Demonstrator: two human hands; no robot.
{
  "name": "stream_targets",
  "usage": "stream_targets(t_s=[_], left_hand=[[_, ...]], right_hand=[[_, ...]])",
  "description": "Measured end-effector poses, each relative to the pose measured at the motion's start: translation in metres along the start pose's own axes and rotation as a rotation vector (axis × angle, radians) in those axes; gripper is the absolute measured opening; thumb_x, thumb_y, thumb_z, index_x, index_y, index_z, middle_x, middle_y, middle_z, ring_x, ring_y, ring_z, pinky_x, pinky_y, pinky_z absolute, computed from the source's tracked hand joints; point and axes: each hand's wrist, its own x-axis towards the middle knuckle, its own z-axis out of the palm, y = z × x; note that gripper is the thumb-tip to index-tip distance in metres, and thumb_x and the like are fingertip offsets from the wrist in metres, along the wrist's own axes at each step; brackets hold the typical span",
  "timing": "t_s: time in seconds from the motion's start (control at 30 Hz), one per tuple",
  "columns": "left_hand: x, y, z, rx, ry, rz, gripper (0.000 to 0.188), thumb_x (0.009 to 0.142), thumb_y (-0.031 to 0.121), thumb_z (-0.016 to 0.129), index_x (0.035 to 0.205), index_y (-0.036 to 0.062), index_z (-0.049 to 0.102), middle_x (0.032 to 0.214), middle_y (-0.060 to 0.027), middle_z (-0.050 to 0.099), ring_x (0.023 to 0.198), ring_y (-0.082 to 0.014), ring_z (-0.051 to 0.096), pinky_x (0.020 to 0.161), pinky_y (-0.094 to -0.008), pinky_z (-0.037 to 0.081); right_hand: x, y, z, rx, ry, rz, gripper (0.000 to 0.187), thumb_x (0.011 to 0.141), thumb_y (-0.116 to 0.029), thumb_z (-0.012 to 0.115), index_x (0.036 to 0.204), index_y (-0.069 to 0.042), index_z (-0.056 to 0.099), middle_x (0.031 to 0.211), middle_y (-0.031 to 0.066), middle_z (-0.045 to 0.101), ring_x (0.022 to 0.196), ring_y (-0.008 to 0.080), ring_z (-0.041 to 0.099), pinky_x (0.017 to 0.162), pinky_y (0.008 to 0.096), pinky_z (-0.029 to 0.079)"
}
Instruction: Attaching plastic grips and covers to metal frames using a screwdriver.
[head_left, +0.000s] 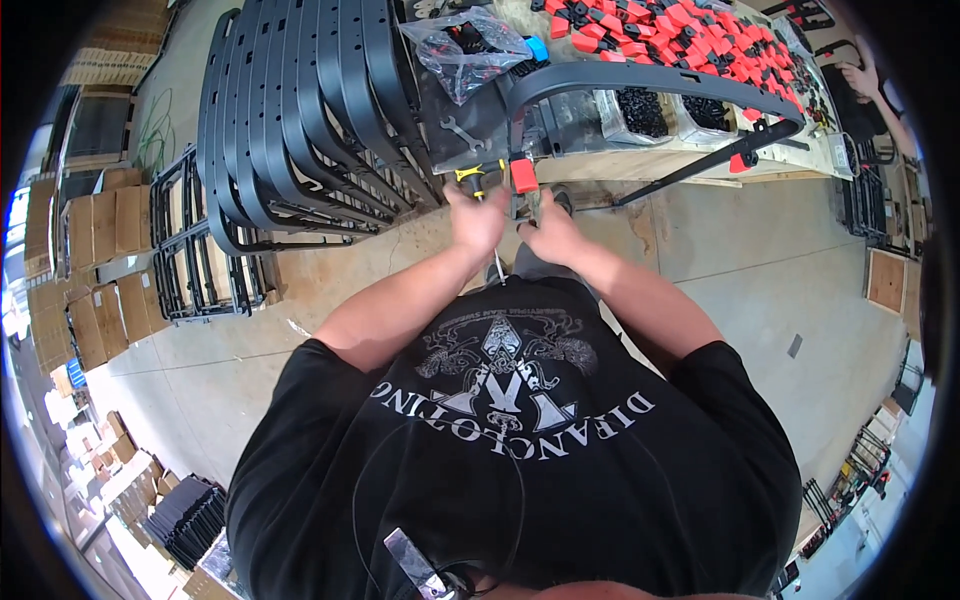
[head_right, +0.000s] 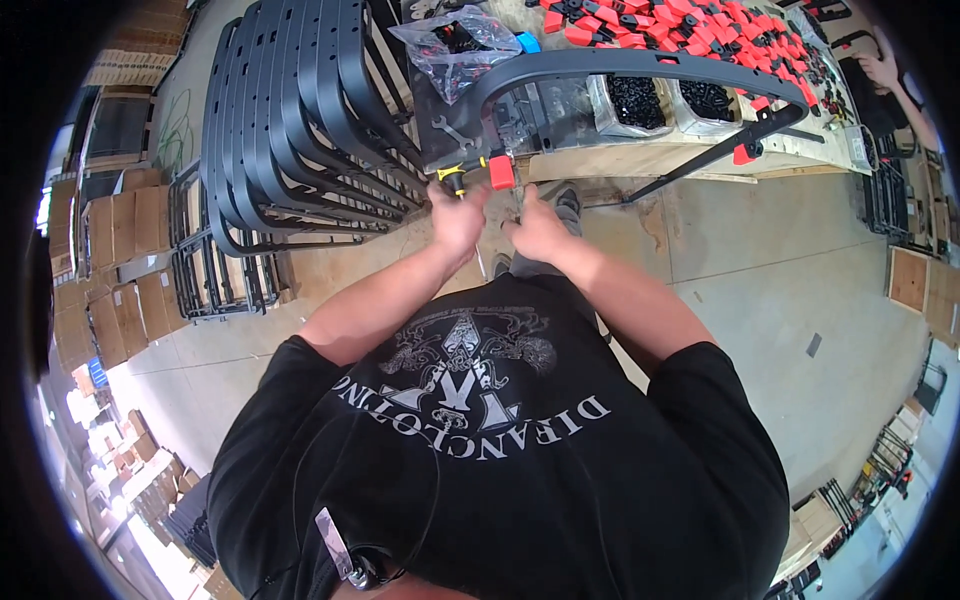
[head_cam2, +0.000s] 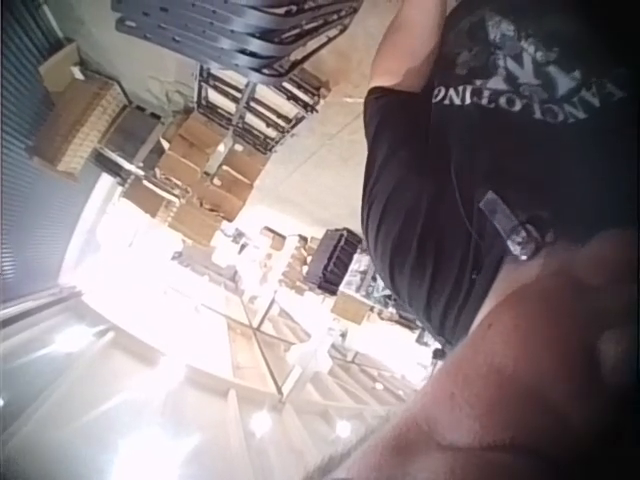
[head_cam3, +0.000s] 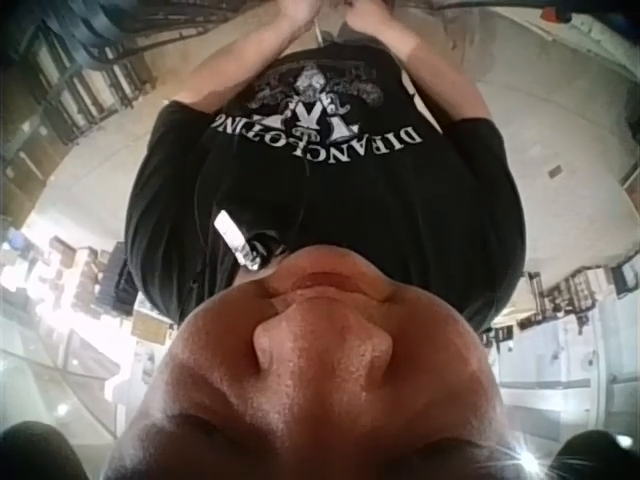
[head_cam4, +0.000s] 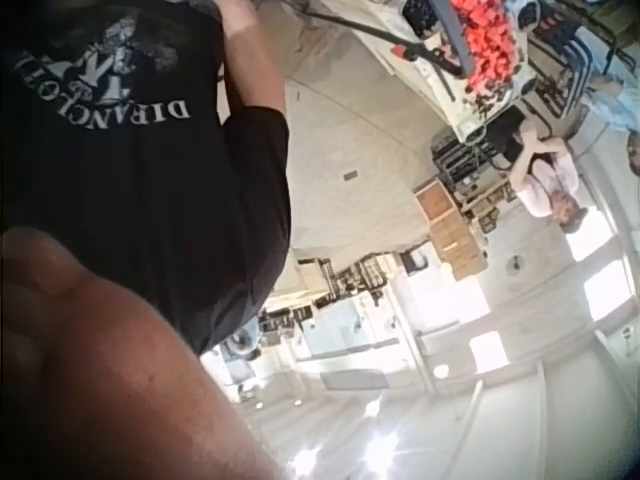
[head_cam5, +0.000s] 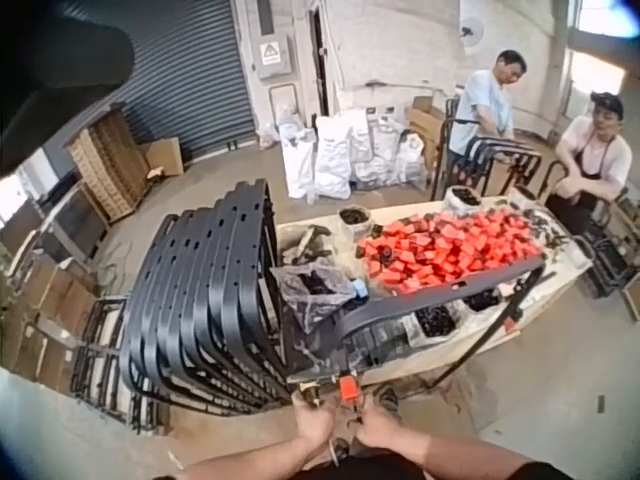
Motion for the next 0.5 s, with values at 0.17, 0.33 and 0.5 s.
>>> stream_targets(t_s=[0.17,0.33,0.5], left_hand=[[-0.008,-0.037,-0.002,0.332,-0.124,-0.03,0.031,0.088,0.018,0.076,0.109,0.0002,0.061,0.098,-0.0094,0.068,0.083,-0.0166,0.063,0.079,-0.0314,0.051],[0.023,-0.062,0.005,0.459,-0.141,0.176,0.024,0.087,0.02,0.072,0.099,-0.0001,0.065,0.086,-0.0108,0.071,0.076,-0.0207,0.066,0.073,-0.0352,0.053],[0.029,-0.058,0.003,0.564,-0.219,0.102,0.023,0.086,0.022,0.071,0.094,0.0012,0.068,0.082,-0.0121,0.073,0.072,-0.0228,0.067,0.071,-0.0373,0.053]], right_hand=[[-0.002,-0.013,-0.003,-0.002,0.002,0.045,0.074,0.086,-0.023,0.068,0.138,0.016,0.031,0.12,0.0403,0.061,0.118,0.0511,0.06,0.102,0.0507,0.048],[-0.004,-0.019,-0.009,0.08,-0.039,0.101,0.077,0.086,-0.027,0.071,0.138,0.016,0.033,0.118,0.0391,0.063,0.119,0.0495,0.061,0.102,0.0505,0.049],[0.003,-0.005,0.0,0.046,0.046,0.058,0.063,0.091,-0.028,0.066,0.134,0.012,0.044,0.118,0.0368,0.065,0.12,0.0477,0.062,0.101,0.0476,0.049]])
